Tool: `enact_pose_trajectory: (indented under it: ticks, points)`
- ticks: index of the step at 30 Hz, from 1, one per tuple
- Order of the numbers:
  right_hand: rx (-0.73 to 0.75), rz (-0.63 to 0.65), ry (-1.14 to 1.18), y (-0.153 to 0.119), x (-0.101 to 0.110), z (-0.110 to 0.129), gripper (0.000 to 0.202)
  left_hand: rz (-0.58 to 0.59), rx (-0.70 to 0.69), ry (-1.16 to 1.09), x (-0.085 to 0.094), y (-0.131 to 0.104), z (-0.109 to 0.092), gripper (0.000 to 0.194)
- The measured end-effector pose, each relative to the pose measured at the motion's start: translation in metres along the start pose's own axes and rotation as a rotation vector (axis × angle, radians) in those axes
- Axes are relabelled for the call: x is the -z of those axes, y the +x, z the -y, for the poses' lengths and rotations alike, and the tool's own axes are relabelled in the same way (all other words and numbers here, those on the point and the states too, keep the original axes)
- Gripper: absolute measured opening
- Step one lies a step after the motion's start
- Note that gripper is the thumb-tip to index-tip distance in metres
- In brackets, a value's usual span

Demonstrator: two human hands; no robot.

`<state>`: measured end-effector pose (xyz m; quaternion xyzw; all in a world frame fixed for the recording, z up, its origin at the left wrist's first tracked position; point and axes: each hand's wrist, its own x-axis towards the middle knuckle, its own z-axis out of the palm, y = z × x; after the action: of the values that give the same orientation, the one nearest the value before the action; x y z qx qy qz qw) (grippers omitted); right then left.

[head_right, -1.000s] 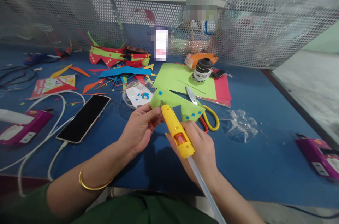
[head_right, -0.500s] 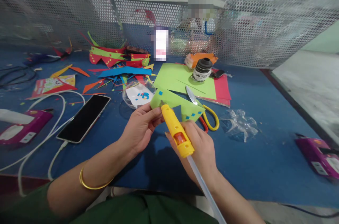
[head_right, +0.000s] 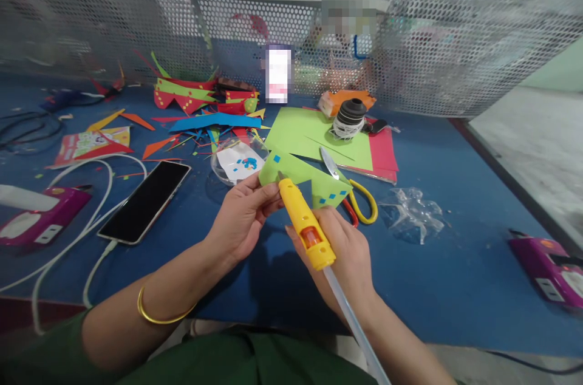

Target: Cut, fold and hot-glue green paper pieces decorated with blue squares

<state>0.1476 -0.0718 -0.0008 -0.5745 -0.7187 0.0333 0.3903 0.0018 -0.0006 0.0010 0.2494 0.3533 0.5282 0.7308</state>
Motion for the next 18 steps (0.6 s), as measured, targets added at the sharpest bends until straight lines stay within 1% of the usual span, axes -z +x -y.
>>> enact_pose_trajectory:
  ticks: [5,13,18]
  points:
    - [0.014,-0.013,-0.022,-0.0001,-0.0005,0.0000,0.012,0.001,-0.013,0.023,0.0006,0.0000,0.0007,0.030]
    - [0.032,-0.015,-0.043,0.0013,0.0001,0.0001,0.016,0.009,-0.031,0.027,0.0007,-0.0011,0.0004,0.032]
    - [0.009,-0.018,-0.037,0.0013,-0.0007,0.0007,0.018,0.004,-0.031,0.030,0.0009,-0.0017,0.0006,0.033]
